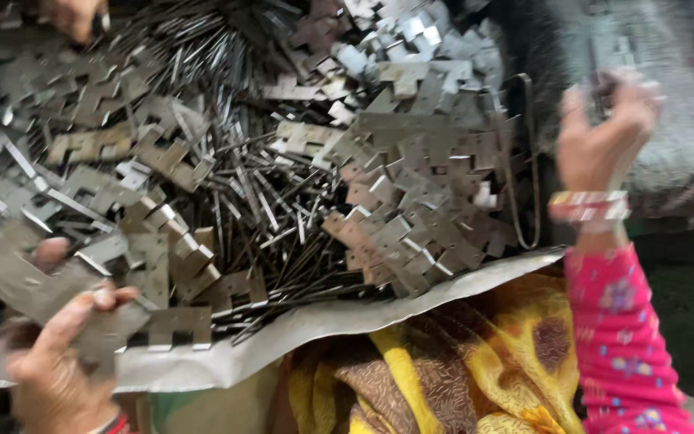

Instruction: The person inserts metal rods into the holes of L-shaped metal brackets and places the assembled units into a large metal bin. The task is performed by hand, handling one bracket and rod at a time from a large pile of parts.

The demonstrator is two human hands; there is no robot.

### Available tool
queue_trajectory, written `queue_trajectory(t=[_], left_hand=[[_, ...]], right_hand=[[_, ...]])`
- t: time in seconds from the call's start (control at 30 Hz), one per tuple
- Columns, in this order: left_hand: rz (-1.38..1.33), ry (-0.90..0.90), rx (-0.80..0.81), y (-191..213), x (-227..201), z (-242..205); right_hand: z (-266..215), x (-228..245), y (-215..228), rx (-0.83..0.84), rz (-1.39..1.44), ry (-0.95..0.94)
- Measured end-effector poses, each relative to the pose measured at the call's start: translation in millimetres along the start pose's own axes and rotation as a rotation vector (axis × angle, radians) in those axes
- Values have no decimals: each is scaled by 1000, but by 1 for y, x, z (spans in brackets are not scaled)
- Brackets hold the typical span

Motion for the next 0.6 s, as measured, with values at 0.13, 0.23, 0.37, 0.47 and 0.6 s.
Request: queue_trajectory(t=[0.13,0.23,0.37,0.47,0.6], left_hand=[[-415,157,-22,-26,15,-14],[-493,275,41,-56,22,-20],[-320,275,206,-84,13,-13],[263,150,154,-94,12,1],[1403,-385,234,-127,32,26]], right_hand=[[-37,120,11,284,205,243],[-67,177,1,702,127,221],[-92,209,0,798,-65,254],[-100,211,-1,847,-127,235],[-105,210,0,828,-145,248]])
Point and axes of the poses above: each hand's wrist, its own z-axis towards the middle knuckle, its own y-axis out of the back of the hand, x = y × z, the point moved 3 cm from there along z, towards the middle knuckle, and after that the axes turned 9 degrees about x, right-handed, at the moved point
